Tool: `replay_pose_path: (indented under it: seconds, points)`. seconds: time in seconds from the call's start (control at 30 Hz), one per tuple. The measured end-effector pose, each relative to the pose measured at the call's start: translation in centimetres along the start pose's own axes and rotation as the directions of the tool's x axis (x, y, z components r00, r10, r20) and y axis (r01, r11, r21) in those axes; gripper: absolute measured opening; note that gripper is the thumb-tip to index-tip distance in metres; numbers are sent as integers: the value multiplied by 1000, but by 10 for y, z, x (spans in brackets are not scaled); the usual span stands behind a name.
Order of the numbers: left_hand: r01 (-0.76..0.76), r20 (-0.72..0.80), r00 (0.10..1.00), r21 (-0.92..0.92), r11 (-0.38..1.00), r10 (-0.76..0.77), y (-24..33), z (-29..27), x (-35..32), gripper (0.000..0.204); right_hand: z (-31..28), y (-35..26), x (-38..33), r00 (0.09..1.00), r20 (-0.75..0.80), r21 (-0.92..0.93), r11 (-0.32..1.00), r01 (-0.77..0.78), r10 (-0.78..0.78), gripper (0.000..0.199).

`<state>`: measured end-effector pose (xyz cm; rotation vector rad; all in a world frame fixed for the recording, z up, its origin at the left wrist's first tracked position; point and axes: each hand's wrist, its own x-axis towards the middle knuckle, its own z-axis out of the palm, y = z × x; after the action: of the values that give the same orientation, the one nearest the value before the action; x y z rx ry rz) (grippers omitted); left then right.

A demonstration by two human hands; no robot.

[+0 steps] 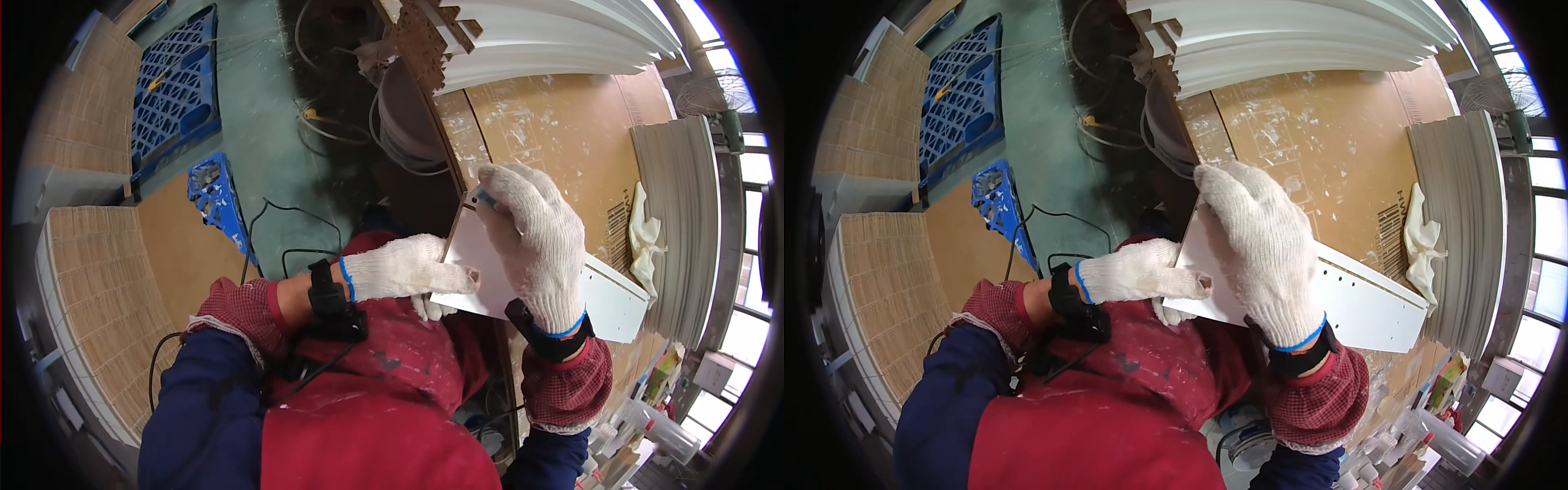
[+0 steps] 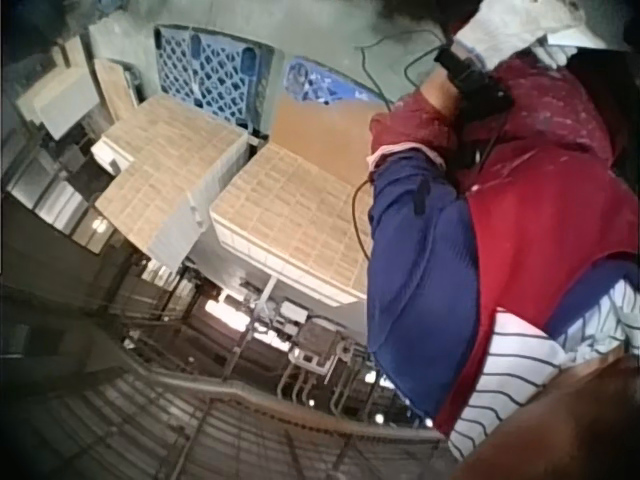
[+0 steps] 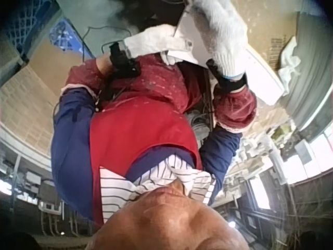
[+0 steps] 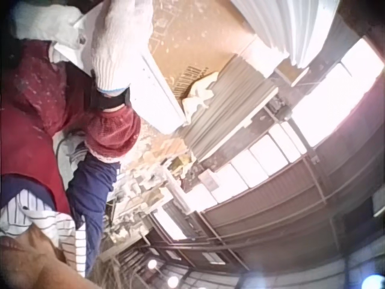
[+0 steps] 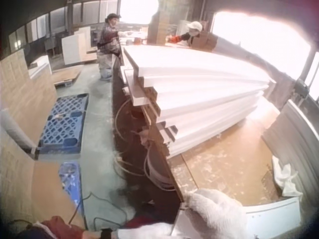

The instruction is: The person sands the edges and surfaces of white rectangular panels using a sanding block. They flip the panels over to treat both sides and wipe them with a cloth to remove dust. The person handles the panels one at a time from a stack on the workbench.

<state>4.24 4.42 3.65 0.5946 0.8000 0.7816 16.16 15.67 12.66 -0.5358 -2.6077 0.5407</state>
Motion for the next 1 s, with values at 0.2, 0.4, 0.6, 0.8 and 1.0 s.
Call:
replay_pose_path:
  seconds: [0.2, 0.4, 0.6, 0.8, 1.0]
  points:
    - [-49, -23, 998, 21, 999, 50, -3, 0, -3, 42, 8, -8, 3, 992, 103, 149, 988, 50, -66, 32]
    - [-1, -1, 1000, 35, 999, 1, 8, 2, -8, 38, -23, 13, -21, 909, -52, 454, 821, -346, 412, 32]
    - [-11, -3, 1000, 40, 999, 11, 3, -3, -5, 42, -48, 33, -82, 713, -119, 658, 593, -464, 691, 35]
    - [18, 49, 999, 16, 1000, -18, 1, -7, -10, 40, -54, 35, -111, 577, -81, 628, 492, -603, 812, 27]
    - [97, 91, 991, 17, 995, -98, 0, -4, -8, 30, -46, 28, -101, 656, -17, 722, 463, -514, 755, 32]
